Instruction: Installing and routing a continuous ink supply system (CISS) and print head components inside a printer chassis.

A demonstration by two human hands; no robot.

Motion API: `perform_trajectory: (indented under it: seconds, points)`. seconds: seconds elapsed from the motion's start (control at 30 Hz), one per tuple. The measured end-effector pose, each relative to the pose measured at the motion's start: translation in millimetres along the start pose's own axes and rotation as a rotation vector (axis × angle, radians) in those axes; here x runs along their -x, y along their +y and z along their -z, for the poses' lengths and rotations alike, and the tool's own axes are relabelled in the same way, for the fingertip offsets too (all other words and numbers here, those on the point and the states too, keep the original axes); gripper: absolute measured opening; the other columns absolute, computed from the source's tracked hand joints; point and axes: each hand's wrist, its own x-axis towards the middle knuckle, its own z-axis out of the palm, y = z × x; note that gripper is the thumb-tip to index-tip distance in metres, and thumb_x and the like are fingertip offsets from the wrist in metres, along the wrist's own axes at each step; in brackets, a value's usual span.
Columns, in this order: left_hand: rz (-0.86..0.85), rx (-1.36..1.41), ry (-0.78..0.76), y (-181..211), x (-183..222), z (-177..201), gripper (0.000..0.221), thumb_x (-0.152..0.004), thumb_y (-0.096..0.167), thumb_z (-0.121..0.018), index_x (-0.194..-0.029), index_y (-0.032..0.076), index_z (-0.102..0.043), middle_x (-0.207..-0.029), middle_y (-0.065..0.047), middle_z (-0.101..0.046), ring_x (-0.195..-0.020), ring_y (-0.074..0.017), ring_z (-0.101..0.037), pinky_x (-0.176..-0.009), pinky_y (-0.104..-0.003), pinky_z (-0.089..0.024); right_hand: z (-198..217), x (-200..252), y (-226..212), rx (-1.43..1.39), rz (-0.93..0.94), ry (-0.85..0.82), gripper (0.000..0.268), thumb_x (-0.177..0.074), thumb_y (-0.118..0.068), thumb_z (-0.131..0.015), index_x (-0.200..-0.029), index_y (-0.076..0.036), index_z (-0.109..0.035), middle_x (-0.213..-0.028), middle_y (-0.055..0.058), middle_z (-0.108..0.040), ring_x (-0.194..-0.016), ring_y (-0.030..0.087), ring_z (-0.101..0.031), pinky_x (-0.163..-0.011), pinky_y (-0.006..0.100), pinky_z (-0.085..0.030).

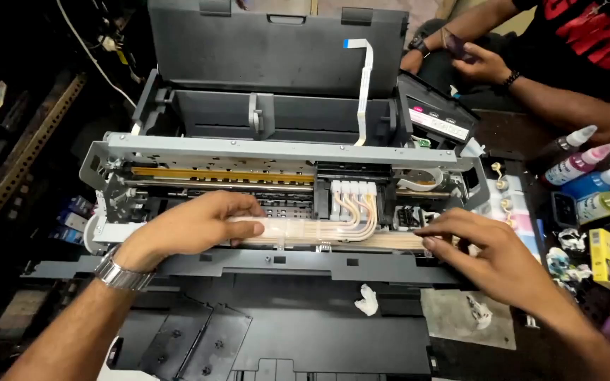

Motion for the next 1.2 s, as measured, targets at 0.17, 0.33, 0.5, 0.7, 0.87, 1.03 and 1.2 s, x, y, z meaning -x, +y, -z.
perform_trajectory:
  seconds: [0.17, 0.33, 0.5, 0.7, 0.87, 1.03, 1.2]
  points:
    - [0.003, -0.021, -0.014, 0, -1, 2, 0.024, -0.098, 0.037, -0.06, -0.112, 0.022, -0.072, -0.079, 0.003, -0.068, -0.063, -0.0122, -0.05, -0.059, -0.029, -0.036, -6, -21, -14, 0.069, 0.144, -0.071, 0.03, -0.093, -0.03, -0.065, -0.116, -0.016, -0.077, -0.105, 0.0, -0.077, -0.082, 0.014, -0.075, -0.07, 0.029, -0.059]
    - [-0.053, 0.033, 0.031, -6, 14, 8, 0.034, -0.095, 0.045, -0.056, -0.114, 0.024, -0.074, -0.097, 0.007, -0.077, -0.085, -0.0098, -0.067, -0.078, -0.027, -0.049, -6, -34, -9, 0.215, 0.081, -0.064, 0.036, -0.091, -0.039, -0.064, -0.122, -0.02, -0.072, -0.126, 0.004, -0.075, -0.105, 0.017, -0.075, -0.084, 0.037, -0.064]
    - [-0.149, 0.279, 0.355, -33, 38, 0, 0.057, -0.09, 0.047, -0.052, -0.142, 0.025, -0.06, -0.132, 0.007, -0.076, -0.116, -0.0114, -0.069, -0.095, -0.032, -0.053, -7, -49, -28, -0.264, -0.485, -0.147, 0.047, -0.09, -0.019, -0.065, -0.136, -0.012, -0.066, -0.136, 0.002, -0.078, -0.119, 0.014, -0.073, -0.096, 0.031, -0.058]
    - [-0.312, 0.176, 0.956, -76, 86, -40, 0.035, -0.097, 0.034, -0.06, -0.118, 0.009, -0.073, -0.116, -0.003, -0.078, -0.112, -0.0169, -0.071, -0.099, -0.032, -0.049, -4, -52, -52, -0.432, -0.617, -0.066, 0.019, -0.094, -0.002, -0.065, -0.111, 0.001, -0.058, -0.12, 0.023, -0.085, -0.111, 0.029, -0.079, -0.095, 0.038, -0.053]
    - [-0.274, 0.34, 1.213, -104, 134, -84, 0.025, -0.1, 0.021, -0.058, -0.112, 0.004, -0.072, -0.107, -0.008, -0.076, -0.105, -0.0184, -0.07, -0.096, -0.03, -0.051, -16, -73, -60, -0.429, -0.556, -0.178, 0.019, -0.096, 0.002, -0.063, -0.115, 0.002, -0.06, -0.106, 0.027, -0.082, -0.106, 0.031, -0.076, -0.093, 0.041, -0.052]
    - [-0.254, 0.423, 1.481, -140, 159, -140, 0.022, -0.105, 0.01, -0.052, -0.103, -0.003, -0.069, -0.1, -0.016, -0.072, -0.102, -0.0259, -0.07, -0.097, -0.034, -0.053, -37, -107, -111, -0.3, -0.489, -0.336, 0.031, -0.096, -0.004, -0.057, -0.127, -0.004, -0.063, -0.124, 0.017, -0.081, -0.107, 0.029, -0.079, -0.088, 0.042, -0.052]
    - [-0.388, 0.86, 1.878, -224, 153, -230, 0.019, -0.109, 0.009, -0.051, -0.096, -0.003, -0.058, -0.089, -0.022, -0.064, -0.077, -0.029, -0.062, -0.081, -0.036, -0.053, -63, -133, -147, -0.204, -0.334, -0.471, 0.042, -0.09, -0.012, -0.055, -0.132, -0.015, -0.059, -0.125, 0.013, -0.084, -0.108, 0.022, -0.079, -0.091, 0.037, -0.058]
